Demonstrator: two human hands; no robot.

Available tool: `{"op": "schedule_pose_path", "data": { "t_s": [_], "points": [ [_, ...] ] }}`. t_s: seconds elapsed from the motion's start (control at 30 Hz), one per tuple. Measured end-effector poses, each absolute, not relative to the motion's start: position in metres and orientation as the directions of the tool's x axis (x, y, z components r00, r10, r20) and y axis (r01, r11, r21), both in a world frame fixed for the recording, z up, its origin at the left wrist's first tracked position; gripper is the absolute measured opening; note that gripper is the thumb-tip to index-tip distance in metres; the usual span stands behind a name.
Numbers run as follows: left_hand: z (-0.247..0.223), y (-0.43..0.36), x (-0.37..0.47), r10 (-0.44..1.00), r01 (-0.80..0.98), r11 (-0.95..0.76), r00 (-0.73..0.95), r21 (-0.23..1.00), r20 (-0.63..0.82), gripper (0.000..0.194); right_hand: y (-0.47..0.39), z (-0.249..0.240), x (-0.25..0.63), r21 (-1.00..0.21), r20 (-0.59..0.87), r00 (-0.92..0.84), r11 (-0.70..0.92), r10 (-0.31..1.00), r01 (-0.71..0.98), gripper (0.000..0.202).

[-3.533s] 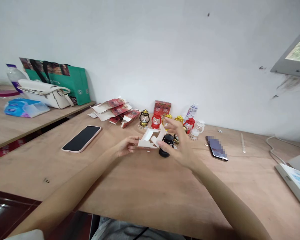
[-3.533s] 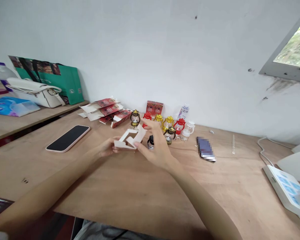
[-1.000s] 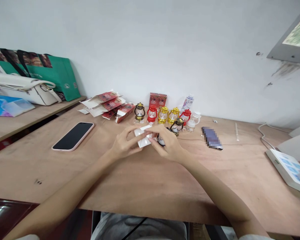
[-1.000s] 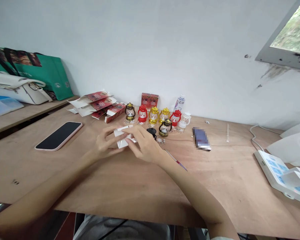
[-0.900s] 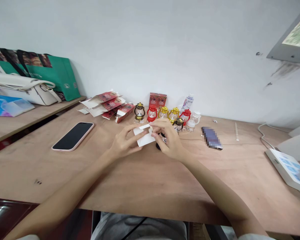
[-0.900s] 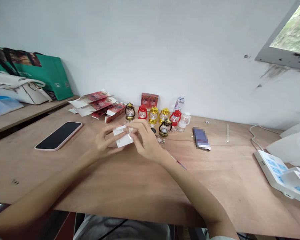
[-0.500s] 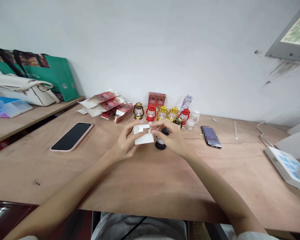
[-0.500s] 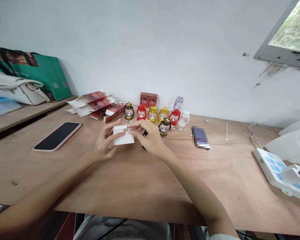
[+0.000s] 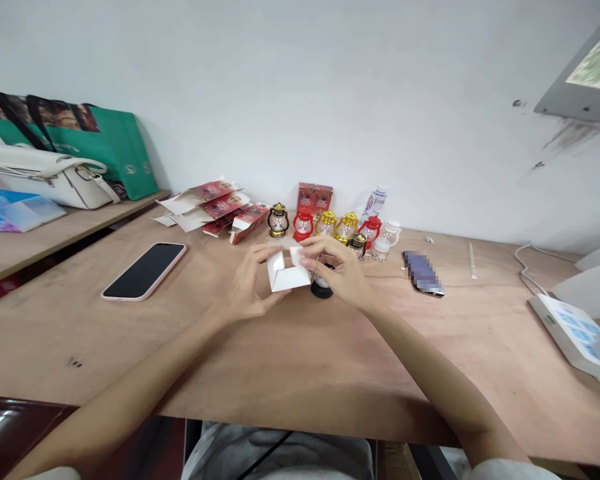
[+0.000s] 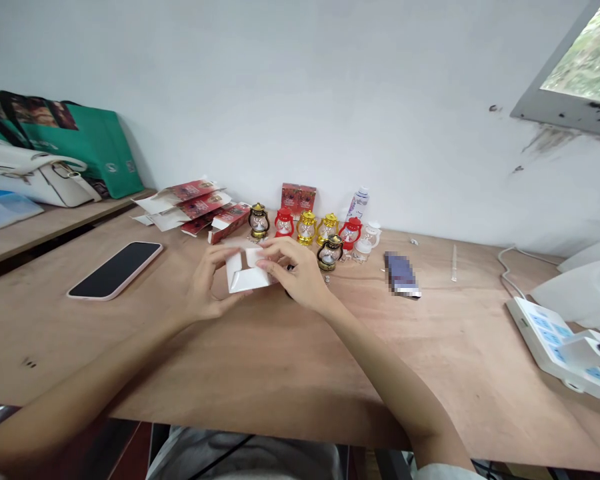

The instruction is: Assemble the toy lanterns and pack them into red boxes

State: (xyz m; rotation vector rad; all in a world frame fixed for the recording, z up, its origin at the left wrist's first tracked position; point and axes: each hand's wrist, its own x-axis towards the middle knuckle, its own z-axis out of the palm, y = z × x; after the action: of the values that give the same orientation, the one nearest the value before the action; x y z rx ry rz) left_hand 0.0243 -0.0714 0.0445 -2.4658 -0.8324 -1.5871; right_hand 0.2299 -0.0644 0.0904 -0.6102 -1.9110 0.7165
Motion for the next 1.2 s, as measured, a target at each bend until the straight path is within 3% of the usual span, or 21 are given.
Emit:
{"op": "schedule_pose_path", "data": {
  "t_s": [0.1, 0.23, 0.4, 0.57, 0.83, 1.2],
  "points": [
    [0.045, -0.071, 0.024, 0.385, 0.491, -0.846, 0.296, 0.206, 0.874, 0.079, -0.066, 0.090, 0.228, -0.743, 0.571, -0.398, 0.658, 0.718, 0.121, 0.019],
    [0.051, -0.074, 0.024, 0.289, 0.419, -0.904, 0.450, 0.086, 0.845, 0.065, -0.069, 0.092, 0.227, -0.777, 0.533, -0.375, 0.614, 0.758, 0.136, 0.035],
    [0.054, -0.078, 0.029, 0.245, 0.384, -0.922, 0.478, 0.050, 0.844, 0.050, -0.074, 0.099, 0.229, -0.610, 0.603, -0.457, 0.747, 0.654, 0.266, 0.015],
    [0.047, -0.076, 0.030, 0.245, 0.411, -0.910, 0.436, 0.051, 0.866, 0.054, -0.078, 0.103, 0.233, -0.489, 0.631, -0.526, 0.818, 0.571, 0.302, 0.025],
    [0.041, -0.072, 0.032, 0.224, 0.505, -0.862, 0.464, -0.048, 0.857, 0.058, -0.075, 0.107, 0.236, -0.613, 0.598, -0.463, 0.746, 0.654, 0.261, 0.019],
    [0.044, -0.075, 0.031, 0.245, 0.536, -0.840, 0.508, -0.080, 0.826, 0.050, -0.076, 0.101, 0.230, -0.622, 0.594, -0.403, 0.715, 0.696, 0.320, 0.025]
  ]
}}
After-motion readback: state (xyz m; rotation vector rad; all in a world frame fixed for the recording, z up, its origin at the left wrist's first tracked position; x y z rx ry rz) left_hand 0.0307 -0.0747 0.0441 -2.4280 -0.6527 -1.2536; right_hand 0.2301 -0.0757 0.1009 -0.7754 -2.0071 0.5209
